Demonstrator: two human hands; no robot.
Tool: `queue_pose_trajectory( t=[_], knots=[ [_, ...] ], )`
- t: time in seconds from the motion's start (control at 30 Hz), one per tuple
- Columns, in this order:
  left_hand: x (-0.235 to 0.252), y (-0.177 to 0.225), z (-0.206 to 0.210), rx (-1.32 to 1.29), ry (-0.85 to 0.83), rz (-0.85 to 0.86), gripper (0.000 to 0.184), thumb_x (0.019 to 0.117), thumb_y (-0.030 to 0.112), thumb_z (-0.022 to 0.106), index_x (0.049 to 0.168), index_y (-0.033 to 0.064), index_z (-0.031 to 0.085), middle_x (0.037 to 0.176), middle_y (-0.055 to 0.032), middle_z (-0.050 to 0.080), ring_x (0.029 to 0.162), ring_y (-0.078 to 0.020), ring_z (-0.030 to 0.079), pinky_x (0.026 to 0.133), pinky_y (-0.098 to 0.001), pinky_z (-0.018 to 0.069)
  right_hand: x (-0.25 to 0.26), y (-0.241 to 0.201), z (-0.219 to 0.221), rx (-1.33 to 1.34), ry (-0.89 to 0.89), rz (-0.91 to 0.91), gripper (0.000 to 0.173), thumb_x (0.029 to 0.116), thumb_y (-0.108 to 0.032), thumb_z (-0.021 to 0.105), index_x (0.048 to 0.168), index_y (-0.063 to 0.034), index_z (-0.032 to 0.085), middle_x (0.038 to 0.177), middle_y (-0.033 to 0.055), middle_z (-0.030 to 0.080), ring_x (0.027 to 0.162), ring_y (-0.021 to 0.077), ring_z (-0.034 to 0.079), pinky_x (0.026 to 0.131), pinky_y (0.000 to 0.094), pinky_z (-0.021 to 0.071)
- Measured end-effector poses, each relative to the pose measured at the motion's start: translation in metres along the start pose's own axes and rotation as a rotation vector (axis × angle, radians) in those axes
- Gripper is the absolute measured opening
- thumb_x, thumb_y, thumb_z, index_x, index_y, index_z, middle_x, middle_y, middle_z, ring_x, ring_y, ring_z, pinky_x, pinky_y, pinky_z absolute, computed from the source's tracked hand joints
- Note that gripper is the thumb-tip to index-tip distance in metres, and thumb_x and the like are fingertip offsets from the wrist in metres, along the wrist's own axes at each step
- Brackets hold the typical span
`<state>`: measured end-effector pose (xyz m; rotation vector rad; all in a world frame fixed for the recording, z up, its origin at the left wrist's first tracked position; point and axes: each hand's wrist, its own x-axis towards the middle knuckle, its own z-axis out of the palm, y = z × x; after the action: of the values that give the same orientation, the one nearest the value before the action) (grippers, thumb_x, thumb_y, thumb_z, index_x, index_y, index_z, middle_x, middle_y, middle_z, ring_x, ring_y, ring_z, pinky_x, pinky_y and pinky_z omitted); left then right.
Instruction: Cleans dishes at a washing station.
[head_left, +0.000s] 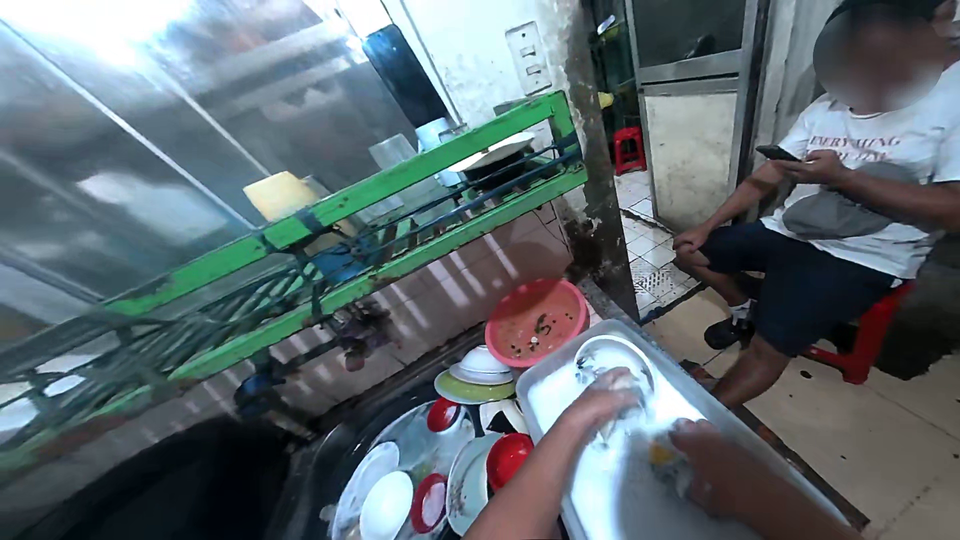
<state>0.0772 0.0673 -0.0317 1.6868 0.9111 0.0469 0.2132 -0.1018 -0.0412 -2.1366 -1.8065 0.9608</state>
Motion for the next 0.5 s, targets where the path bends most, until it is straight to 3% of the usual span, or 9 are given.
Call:
queue_pose_trajectory(
  t=[0.03, 0.1, 0.17, 0.23, 0.37, 0.43, 0.5],
  knots=[
    [-0.01, 0.0, -0.006, -0.232, 0.033, -0.03, 0.051, 0.1042, 0.02, 0.051, 0.153, 0.0069, 0.042, 0.143, -0.0179, 0.054, 0.125, -0.0264, 0.058, 0.102, -0.0453, 0.0502, 0.0, 0.002, 0.002, 0.053, 0.098, -0.03, 0.053, 0.086, -0.026, 0.077, 0.134, -0.0069, 0.064, 0.134, 0.0231, 0.061, 0.129, 0.0442, 0.054, 0.103, 0.062, 0.0471],
    [-0.033, 0.004, -0.014, -0.663, 0.119, -0.079, 0.036, 0.1089, 0.031, 0.043, 0.136, 0.0089, 0.052, 0.113, -0.013, 0.067, 0.098, -0.0229, 0.067, 0.082, -0.0423, 0.0582, 0.0, 0.003, 0.002, 0.213, 0.35, -0.142, 0.052, 0.0858, -0.025, 0.077, 0.131, -0.0008, 0.066, 0.125, 0.0257, 0.067, 0.12, 0.0422, 0.063, 0.105, 0.0587, 0.0483],
    [-0.051, 0.011, -0.015, -0.924, 0.15, -0.092, 0.038, 0.1085, 0.038, 0.041, 0.129, 0.0086, 0.054, 0.105, -0.0141, 0.068, 0.092, -0.0265, 0.069, 0.077, -0.0458, 0.0598, 0.006, -0.007, -0.007, 0.407, 0.455, -0.127, 0.059, 0.0901, -0.033, 0.072, 0.137, 0.0002, 0.06, 0.128, 0.0234, 0.066, 0.121, 0.0351, 0.064, 0.106, 0.0532, 0.0491],
    [-0.065, 0.017, 0.001, -0.996, 0.212, -0.042, 0.041, 0.1098, 0.039, 0.038, 0.131, 0.0077, 0.053, 0.106, -0.0144, 0.069, 0.092, -0.0264, 0.07, 0.077, -0.0458, 0.0605, 0.017, -0.025, -0.016, 0.542, 0.447, -0.042, 0.061, 0.0899, -0.034, 0.069, 0.14, -0.0019, 0.057, 0.131, 0.0218, 0.064, 0.123, 0.0319, 0.062, 0.107, 0.0507, 0.0482],
    [-0.065, 0.01, 0.035, -0.896, 0.406, 0.104, 0.05, 0.112, 0.041, 0.031, 0.138, 0.0045, 0.052, 0.118, -0.015, 0.066, 0.105, -0.0222, 0.066, 0.091, -0.0424, 0.0565, 0.041, -0.079, -0.011, 0.658, 0.41, 0.049, 0.059, 0.0938, -0.022, 0.069, 0.145, 0.0019, 0.052, 0.141, 0.0262, 0.056, 0.134, 0.0358, 0.054, 0.115, 0.0497, 0.0408],
    [-0.068, 0.008, 0.026, -0.938, 0.499, 0.131, 0.045, 0.112, 0.036, 0.031, 0.129, 0.0029, 0.056, 0.106, -0.0129, 0.066, 0.095, -0.0193, 0.067, 0.084, -0.0382, 0.0572, 0.031, -0.099, 0.004, 0.531, 0.422, -0.051, 0.058, 0.0956, -0.023, 0.067, 0.144, 0.0055, 0.052, 0.14, 0.0274, 0.058, 0.134, 0.0374, 0.055, 0.116, 0.0495, 0.0401],
    [-0.079, 0.009, 0.004, -1.102, 0.497, 0.106, 0.034, 0.1101, 0.03, 0.036, 0.12, 0.0045, 0.056, 0.094, -0.0103, 0.067, 0.084, -0.0185, 0.068, 0.073, -0.0368, 0.0591, 0.022, -0.098, 0.021, 0.283, 0.525, -0.313, 0.048, 0.0934, -0.023, 0.069, 0.131, 0.006, 0.064, 0.128, 0.025, 0.067, 0.124, 0.0384, 0.063, 0.108, 0.0518, 0.0479]
  ],
)
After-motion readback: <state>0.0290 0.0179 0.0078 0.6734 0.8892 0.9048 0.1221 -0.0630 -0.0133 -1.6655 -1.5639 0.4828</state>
